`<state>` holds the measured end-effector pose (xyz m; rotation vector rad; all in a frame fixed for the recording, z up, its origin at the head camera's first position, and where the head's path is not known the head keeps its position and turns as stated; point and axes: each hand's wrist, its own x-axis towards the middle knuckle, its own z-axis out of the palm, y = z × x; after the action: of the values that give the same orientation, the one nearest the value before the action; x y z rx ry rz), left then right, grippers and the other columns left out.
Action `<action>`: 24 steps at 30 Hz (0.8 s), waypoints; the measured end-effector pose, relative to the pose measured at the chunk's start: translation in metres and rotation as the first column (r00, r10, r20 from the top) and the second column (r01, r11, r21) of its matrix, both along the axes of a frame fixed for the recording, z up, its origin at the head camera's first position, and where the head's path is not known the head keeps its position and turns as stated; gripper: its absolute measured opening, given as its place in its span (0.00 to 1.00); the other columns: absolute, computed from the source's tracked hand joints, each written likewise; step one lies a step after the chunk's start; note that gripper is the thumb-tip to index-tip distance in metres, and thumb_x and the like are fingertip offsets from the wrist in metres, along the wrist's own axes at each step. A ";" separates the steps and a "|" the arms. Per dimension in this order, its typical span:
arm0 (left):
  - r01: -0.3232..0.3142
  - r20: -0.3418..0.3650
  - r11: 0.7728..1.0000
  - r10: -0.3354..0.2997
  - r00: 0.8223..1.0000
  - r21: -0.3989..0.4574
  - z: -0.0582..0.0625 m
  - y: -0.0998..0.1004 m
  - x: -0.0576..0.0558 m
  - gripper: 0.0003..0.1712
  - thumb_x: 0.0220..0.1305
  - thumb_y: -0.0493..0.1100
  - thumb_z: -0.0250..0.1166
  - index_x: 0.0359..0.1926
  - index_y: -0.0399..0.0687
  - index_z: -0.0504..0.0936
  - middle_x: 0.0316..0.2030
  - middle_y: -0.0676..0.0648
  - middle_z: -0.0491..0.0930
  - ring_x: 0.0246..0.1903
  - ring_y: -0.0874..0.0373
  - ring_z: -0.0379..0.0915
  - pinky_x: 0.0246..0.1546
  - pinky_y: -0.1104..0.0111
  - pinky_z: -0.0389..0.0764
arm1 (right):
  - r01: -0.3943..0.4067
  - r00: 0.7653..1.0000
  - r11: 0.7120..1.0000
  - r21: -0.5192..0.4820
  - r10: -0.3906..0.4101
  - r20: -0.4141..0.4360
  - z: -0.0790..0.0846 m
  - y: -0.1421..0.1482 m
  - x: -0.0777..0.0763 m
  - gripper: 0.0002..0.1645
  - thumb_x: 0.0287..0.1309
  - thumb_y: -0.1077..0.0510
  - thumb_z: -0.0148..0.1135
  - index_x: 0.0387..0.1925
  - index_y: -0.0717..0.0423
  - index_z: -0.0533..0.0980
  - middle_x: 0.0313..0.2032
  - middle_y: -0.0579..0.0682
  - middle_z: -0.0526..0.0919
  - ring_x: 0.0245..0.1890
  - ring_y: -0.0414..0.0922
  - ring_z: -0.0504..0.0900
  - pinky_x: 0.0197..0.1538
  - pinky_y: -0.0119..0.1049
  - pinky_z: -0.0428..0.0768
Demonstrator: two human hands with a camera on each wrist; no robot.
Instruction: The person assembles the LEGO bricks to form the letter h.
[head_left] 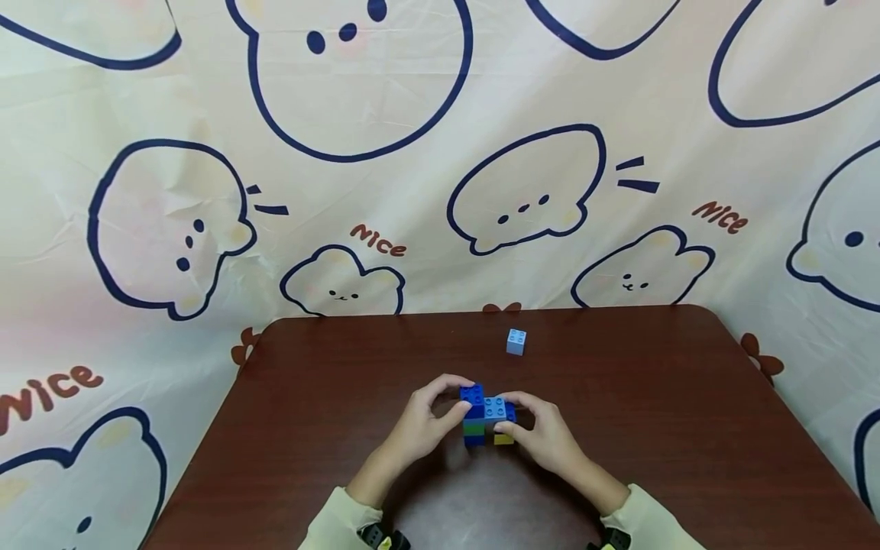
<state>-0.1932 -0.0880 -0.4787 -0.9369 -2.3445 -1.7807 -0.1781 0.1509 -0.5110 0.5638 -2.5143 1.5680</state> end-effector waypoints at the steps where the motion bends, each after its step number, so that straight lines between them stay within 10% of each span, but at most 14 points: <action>1: 0.000 -0.002 1.000 0.000 1.000 0.005 -0.001 0.000 0.000 0.15 0.72 0.38 0.64 0.58 0.49 0.80 0.54 0.48 0.81 0.53 0.55 0.78 0.57 0.61 0.81 | -0.001 1.000 1.000 0.001 0.001 -0.002 0.000 0.000 0.000 0.20 0.58 0.57 0.74 0.52 0.56 0.82 0.45 0.49 0.87 0.43 0.45 0.84 0.49 0.50 0.84; 24: -0.026 -0.048 0.997 0.029 0.998 0.076 -0.015 0.007 0.001 0.16 0.72 0.33 0.61 0.58 0.37 0.76 0.49 0.39 0.82 0.47 0.56 0.79 0.50 0.69 0.83 | 0.010 0.999 1.000 -0.004 -0.010 0.032 -0.004 0.002 -0.001 0.22 0.57 0.54 0.75 0.53 0.53 0.82 0.47 0.48 0.87 0.42 0.42 0.84 0.47 0.44 0.85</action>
<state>-0.1917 -0.0814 -0.4940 -0.9227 -2.2332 -1.8006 -0.1789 0.1528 -0.5145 0.5292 -2.5321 1.5915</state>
